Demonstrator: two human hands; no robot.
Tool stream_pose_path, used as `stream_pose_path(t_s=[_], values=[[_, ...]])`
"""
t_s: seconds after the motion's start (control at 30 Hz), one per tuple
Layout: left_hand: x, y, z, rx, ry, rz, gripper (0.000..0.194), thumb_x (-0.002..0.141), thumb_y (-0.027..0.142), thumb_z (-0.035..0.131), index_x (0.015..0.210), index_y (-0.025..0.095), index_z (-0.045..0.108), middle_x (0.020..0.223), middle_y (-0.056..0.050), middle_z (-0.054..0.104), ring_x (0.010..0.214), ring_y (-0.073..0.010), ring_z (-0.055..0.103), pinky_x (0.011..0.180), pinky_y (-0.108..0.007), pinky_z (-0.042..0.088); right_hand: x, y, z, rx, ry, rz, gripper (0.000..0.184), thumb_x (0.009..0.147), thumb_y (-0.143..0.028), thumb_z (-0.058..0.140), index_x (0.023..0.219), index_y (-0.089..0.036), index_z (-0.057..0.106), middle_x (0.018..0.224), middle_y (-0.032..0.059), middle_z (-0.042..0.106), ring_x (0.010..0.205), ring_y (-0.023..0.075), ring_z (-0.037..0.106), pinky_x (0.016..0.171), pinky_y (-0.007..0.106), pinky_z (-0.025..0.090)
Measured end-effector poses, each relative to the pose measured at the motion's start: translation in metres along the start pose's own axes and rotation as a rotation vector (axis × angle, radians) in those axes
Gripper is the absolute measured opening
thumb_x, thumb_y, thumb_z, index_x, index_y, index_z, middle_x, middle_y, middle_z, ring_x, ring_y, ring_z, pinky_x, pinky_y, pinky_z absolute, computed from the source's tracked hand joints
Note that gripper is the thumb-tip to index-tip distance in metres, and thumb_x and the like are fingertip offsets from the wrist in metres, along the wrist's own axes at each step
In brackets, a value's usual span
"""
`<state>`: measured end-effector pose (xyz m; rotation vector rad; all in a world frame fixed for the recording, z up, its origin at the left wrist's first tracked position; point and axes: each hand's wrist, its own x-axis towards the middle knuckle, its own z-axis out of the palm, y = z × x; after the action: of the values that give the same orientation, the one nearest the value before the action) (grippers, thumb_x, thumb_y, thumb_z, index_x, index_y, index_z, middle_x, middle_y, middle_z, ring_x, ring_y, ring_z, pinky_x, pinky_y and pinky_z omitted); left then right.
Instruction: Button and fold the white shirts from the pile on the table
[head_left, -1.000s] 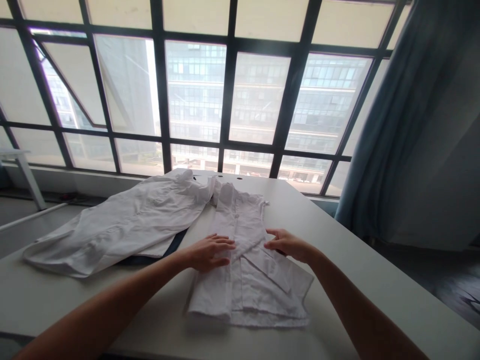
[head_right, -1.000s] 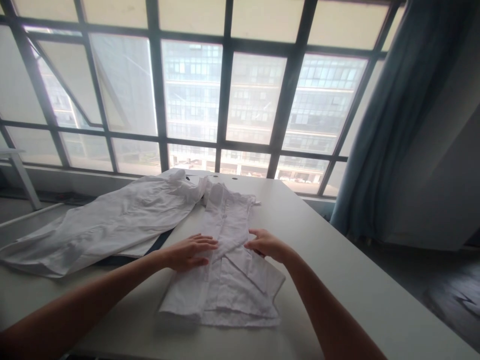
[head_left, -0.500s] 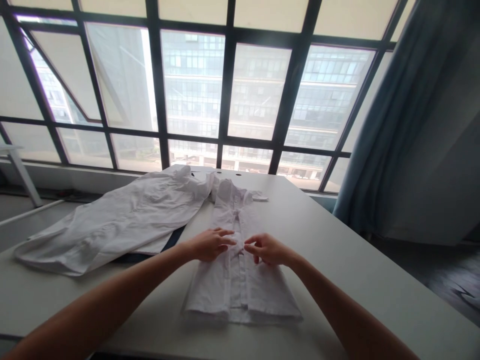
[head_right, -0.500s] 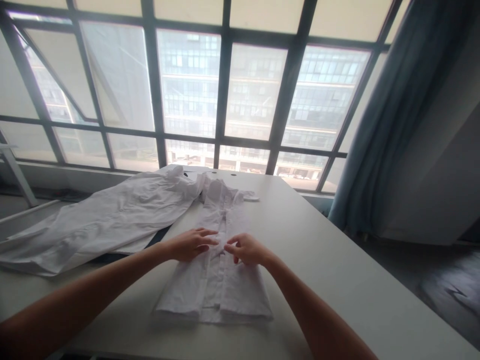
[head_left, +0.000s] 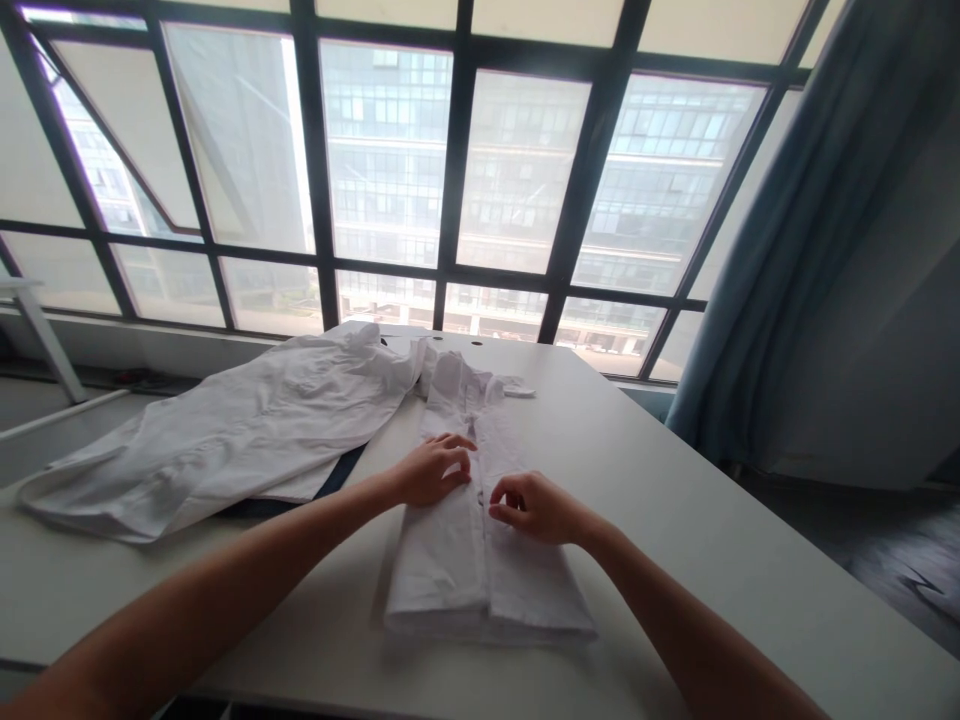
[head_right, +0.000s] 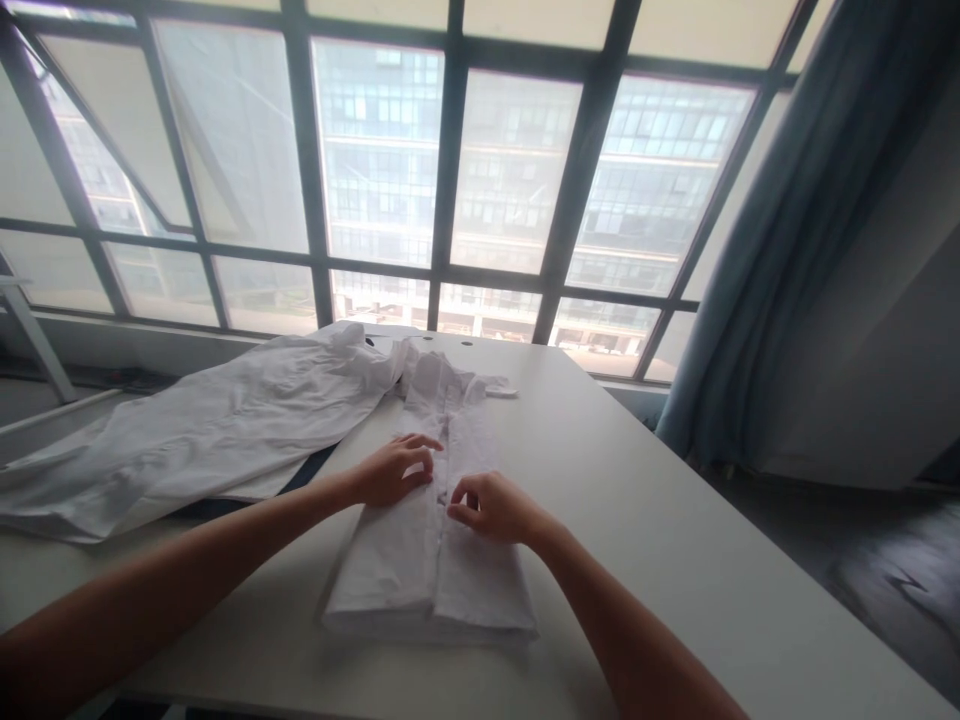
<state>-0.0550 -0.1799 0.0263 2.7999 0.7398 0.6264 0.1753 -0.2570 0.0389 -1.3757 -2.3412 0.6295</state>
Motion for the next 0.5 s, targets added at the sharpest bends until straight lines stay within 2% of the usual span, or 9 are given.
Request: stream_pose_path(t_s=[0.07,0.2,0.3,0.37,0.5], values=[[-0.002,0.004,0.006,0.014,-0.013,-0.021,0.018,0.092,0.027,0.057,0.106,0.020,0.067,0.137,-0.010,0.059,0.127,-0.0274,0.051,0.109,-0.043,0.038,-0.001,-0.003,0.002,-0.015,0.011,0.000,0.021,0.086,-0.032,0.061,0.084,-0.015,0.072,0.068,0.0017,0.064,0.059,0.0113,0.051,0.056,0.022,0.036],[-0.011,0.000,0.007,0.061,-0.058,-0.066,0.054,0.091,0.040,0.058,0.139,0.016,0.050,0.148,-0.015,0.048,0.138,-0.0290,0.043,0.114,-0.044,0.033,-0.002,-0.015,0.007,-0.101,0.022,0.050,0.029,0.088,-0.040,0.060,0.076,-0.015,0.069,0.065,0.0020,0.064,0.057,0.0110,0.048,0.054,0.023,0.030],[-0.019,-0.007,0.006,0.106,-0.203,-0.093,0.069,0.093,0.054,0.049,0.147,0.012,0.040,0.156,-0.018,0.035,0.145,-0.0313,0.031,0.118,-0.047,0.023,-0.002,-0.028,0.012,-0.207,0.017,0.133,0.036,0.088,-0.048,0.059,0.074,-0.016,0.070,0.067,0.0039,0.065,0.057,0.0123,0.049,0.054,0.025,0.028],[-0.025,-0.011,0.009,0.106,-0.292,-0.109,0.073,0.095,0.061,0.040,0.150,0.013,0.036,0.159,-0.018,0.027,0.148,-0.0306,0.024,0.120,-0.048,0.018,-0.001,-0.034,0.016,-0.272,0.008,0.198,0.031,0.087,-0.045,0.061,0.078,-0.017,0.071,0.071,0.0058,0.068,0.058,0.0135,0.051,0.055,0.026,0.028],[-0.029,-0.010,0.015,0.103,-0.308,-0.144,0.078,0.095,0.067,0.033,0.152,0.015,0.032,0.161,-0.016,0.021,0.150,-0.0289,0.018,0.120,-0.046,0.013,0.001,-0.036,0.022,-0.315,0.020,0.236,0.018,0.084,-0.027,0.057,0.084,-0.016,0.070,0.077,0.0081,0.070,0.060,0.0145,0.053,0.055,0.026,0.029]])
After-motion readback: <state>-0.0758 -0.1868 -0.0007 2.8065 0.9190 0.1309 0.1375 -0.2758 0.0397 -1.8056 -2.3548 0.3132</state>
